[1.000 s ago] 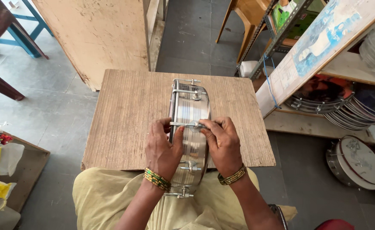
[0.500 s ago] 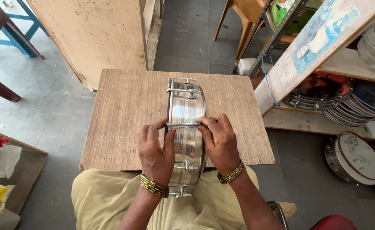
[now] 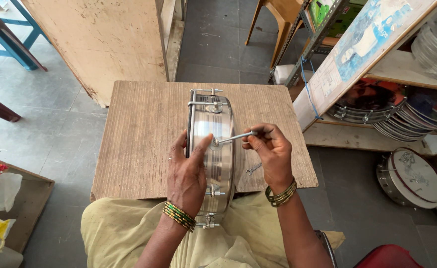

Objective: The person uses a wrench to remove tension rods from a drum, lifts off the drum head, and then fits the head back onto the shell and begins tightening the rods again.

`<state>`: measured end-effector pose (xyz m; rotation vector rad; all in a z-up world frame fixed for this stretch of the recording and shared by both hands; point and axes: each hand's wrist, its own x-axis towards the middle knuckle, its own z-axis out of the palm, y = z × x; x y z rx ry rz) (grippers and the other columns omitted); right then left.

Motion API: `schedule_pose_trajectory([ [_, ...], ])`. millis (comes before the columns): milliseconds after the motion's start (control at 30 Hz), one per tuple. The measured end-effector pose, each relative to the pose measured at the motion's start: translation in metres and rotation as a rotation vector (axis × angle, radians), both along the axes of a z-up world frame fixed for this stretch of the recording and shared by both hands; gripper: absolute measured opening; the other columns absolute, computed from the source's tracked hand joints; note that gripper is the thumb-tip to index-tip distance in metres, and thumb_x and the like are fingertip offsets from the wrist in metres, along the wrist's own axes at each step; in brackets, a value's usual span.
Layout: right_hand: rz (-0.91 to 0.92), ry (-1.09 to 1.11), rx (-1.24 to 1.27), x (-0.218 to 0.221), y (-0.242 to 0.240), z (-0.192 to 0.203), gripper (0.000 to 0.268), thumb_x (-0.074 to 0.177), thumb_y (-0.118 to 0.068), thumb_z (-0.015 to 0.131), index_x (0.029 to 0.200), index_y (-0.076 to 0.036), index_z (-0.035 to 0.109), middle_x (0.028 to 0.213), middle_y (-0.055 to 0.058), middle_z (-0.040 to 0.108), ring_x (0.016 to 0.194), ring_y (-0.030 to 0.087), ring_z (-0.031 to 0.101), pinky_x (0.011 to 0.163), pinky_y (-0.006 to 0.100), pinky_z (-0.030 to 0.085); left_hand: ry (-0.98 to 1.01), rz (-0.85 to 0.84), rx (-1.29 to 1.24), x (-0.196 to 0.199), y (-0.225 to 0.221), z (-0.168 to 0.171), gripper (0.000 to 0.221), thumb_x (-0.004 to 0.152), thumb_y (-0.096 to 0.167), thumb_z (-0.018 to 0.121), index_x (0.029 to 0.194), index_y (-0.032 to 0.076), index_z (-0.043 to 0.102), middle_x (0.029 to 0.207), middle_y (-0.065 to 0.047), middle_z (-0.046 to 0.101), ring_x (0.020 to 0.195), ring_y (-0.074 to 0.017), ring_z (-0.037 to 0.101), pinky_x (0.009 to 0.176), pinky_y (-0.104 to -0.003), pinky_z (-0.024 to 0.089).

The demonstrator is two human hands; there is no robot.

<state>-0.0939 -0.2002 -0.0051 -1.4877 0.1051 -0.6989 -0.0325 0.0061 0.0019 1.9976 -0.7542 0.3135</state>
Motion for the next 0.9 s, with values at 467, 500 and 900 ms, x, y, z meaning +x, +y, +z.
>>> schedule_pose_trajectory([
  [467, 0.074, 0.022, -0.214, 0.054, 0.053, 0.054, 0.032, 0.105, -0.005, 0.054, 0.136, -0.006, 0.060, 0.109, 0.007, 0.072, 0.090, 0.008, 0.066, 0.074, 0.024, 0.059, 0.011, -0.016, -0.016, -0.002, -0.002, 0.000, 0.067, 0.076, -0.010, 0.058, 0.134, 0.022, 0.066, 0.150, -0.023, 0.043, 0.128, -0.0409, 0.054, 0.098, -0.048, 0.051],
  [500, 0.082, 0.062, -0.253, 0.057, 0.055, 0.056, 0.032, 0.105, -0.005, 0.055, 0.135, -0.007, 0.061, 0.107, 0.007, 0.072, 0.088, 0.007, 0.065, 0.071, 0.023, 0.058, 0.022, -0.026, -0.017, -0.003, -0.003, 0.000, 0.066, 0.076, -0.009, 0.057, 0.134, 0.021, 0.065, 0.149, -0.024, 0.043, 0.128, -0.0420, 0.053, 0.097, -0.048, 0.051],
  [900, -0.192, 0.192, -0.195, 0.034, -0.047, -0.022, 0.029, 0.102, -0.009, 0.059, 0.130, -0.011, 0.068, 0.102, 0.005, 0.073, 0.085, 0.008, 0.067, 0.074, 0.025, 0.059, -0.109, -0.013, 0.117, 0.019, -0.006, 0.003, 0.063, 0.097, 0.017, 0.061, 0.154, 0.007, 0.034, 0.161, -0.032, 0.024, 0.144, -0.0532, 0.035, 0.112, -0.058, 0.039],
])
